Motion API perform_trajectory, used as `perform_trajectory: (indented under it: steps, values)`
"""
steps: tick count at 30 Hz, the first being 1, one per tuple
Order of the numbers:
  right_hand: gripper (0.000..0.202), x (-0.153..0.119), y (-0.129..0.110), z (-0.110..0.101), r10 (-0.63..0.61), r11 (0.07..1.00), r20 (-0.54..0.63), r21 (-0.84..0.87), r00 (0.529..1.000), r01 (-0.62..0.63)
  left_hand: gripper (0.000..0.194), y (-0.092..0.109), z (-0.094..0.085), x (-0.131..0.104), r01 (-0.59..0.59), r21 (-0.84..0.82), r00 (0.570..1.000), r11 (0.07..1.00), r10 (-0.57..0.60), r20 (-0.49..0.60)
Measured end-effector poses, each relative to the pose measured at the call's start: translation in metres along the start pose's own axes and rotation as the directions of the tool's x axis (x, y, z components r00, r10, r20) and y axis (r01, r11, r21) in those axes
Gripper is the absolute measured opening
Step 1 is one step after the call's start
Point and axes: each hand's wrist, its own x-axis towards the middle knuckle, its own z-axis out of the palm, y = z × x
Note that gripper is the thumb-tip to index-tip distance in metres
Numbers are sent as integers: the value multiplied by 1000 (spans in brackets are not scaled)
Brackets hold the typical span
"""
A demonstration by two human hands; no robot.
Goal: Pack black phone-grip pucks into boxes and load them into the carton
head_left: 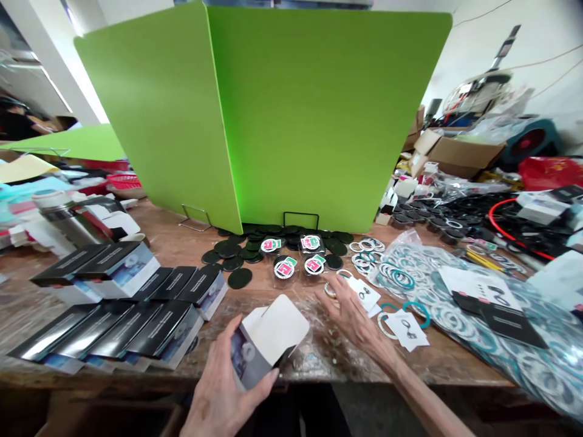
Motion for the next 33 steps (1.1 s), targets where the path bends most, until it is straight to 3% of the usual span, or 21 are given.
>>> perform_trajectory:
  steps: [5,9,12,16,21,25,29,33]
  values:
    - [59,53,32,45,26,965,-90,-256,996,-48,77,-12,-2,2,-13,110,1000,994,11,20]
    - [49,63,32,74,82,923,-124,-366,989,-123,79,-16,5,1,-39,144,998,989,32,47]
    - [46,65,32,79,103,898,-126,-415,987,-146,82,-22,9,2,-69,142,997,988,64,39]
    - [44,67,37,63,53,893,-61,-444,997,-75,76,-20,2,5,-22,28,997,999,20,74]
    - [47,38,24,11,-127,918,68,-370,990,143,77,-8,-27,14,86,-186,957,979,-29,289]
    - [55,-9,1,-28,-403,876,217,-188,889,443,78,-2,-42,24,123,-293,916,948,5,401]
    - [63,-42,-10,-28,-565,778,310,-109,765,618,83,3,-44,33,90,-281,846,955,75,528]
    - [66,-56,-6,-9,-589,770,345,-36,731,637,86,12,-42,37,22,-269,789,963,148,597]
